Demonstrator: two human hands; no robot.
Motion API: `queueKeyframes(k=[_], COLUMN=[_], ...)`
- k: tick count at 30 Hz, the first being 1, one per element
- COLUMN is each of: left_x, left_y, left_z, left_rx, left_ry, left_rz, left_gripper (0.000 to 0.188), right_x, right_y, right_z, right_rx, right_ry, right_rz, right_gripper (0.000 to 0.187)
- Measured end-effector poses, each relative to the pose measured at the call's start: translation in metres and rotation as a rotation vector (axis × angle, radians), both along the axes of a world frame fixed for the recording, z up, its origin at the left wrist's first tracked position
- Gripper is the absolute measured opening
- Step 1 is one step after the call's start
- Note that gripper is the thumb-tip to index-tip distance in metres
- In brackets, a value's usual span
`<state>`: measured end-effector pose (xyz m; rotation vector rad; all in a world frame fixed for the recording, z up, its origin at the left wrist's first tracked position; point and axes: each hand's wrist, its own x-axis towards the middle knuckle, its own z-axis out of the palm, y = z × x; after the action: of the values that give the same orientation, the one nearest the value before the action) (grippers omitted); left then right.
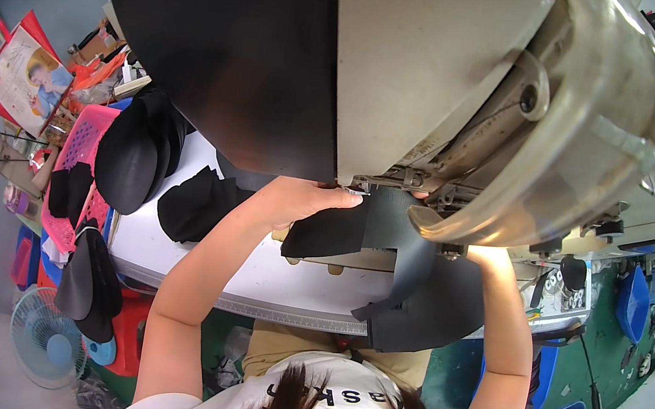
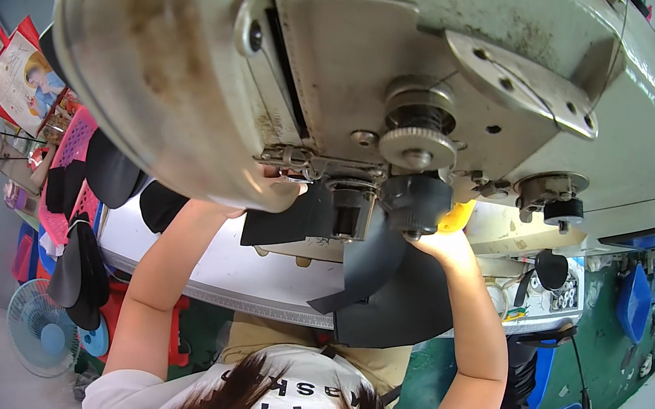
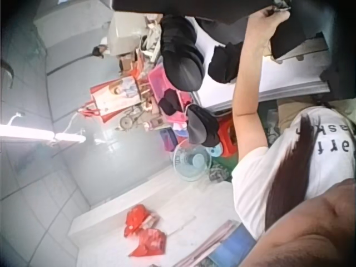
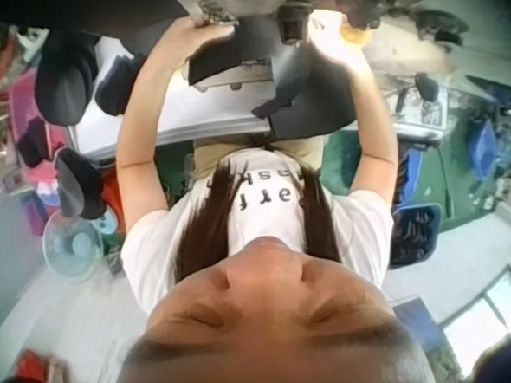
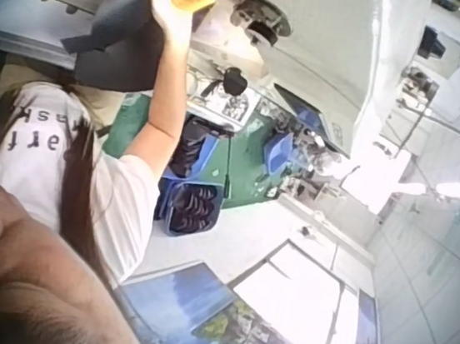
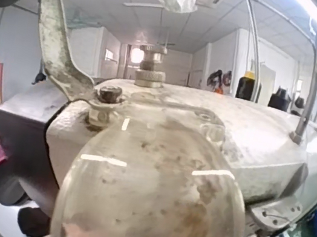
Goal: The person peels protective plastic film from padded pieces using thread snips, then aligns and stitches black fabric pieces together using a sewing machine, cutting threads with the snips between pieces.
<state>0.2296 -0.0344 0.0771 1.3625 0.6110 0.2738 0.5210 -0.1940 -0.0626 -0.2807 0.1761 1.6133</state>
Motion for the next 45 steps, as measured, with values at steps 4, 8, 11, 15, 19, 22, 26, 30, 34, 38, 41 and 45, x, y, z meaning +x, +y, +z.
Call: queueKeyframes(k=[4,8,11,15,19,22,26,30,34,38,41,45], left_x=[0.002,0.006,0.011,0.004,0.002,0.003,0.004,0.001,0.007,0.009,0.005,0.006], left_y=[0.003,0.008,0.007,0.005,0.008,0.007,0.003,0.004,0.009,0.01,0.008,0.009], left_z=[-0.003,-0.007,-0.012,-0.012,-0.012,-0.014,-0.017,-0.019,-0.021,-0.02,-0.015,-0.019], left_rx=[0.083,0.04,0.023,-0.029,-0.029,-0.012,-0.024,-0.01,-0.045,0.057,0.223,0.187], left_ry=[0.051,-0.012,-0.099,-0.115,-0.171,-0.123,-0.106,-0.113,-0.206,-0.31,-0.245,-0.248], left_rz=[-0.058,-0.015,0.004,0.03,-0.021,0.006,0.058,0.056,-0.021,-0.057,-0.032,-0.028], left_gripper=[0.035,0.035,0.034,0.032,0.031,0.032,0.035,0.037,0.037,0.035,0.032,0.031], right_x=[-0.016,-0.018,-0.018,-0.026,-0.028,-0.028,-0.024,-0.009,0.011,0.024,0.027,0.006], right_y=[0.001,0.011,0.011,0.008,0.009,0.009,0.007,0.003,0.008,0.028,0.03,0.01], right_z=[0.027,0.06,0.069,0.067,0.069,0.07,0.063,0.043,0.013,-0.016,-0.025,-0.009], right_rx=[0.283,0.282,0.13,0.332,0.367,0.136,0.022,0.186,0.429,0.614,0.677,0.357], right_ry=[-1.41,-2.512,-2.676,-2.357,-2.341,-2.021,-1.724,-1.35,-0.489,0.091,0.067,-0.146], right_rz=[-0.353,-0.346,-0.201,-0.457,-0.523,-0.417,-0.364,-0.321,-0.088,0.218,0.168,-0.14], right_gripper=[0.019,0.02,0.023,0.027,0.028,0.026,0.023,0.026,0.034,0.044,0.066,0.083])
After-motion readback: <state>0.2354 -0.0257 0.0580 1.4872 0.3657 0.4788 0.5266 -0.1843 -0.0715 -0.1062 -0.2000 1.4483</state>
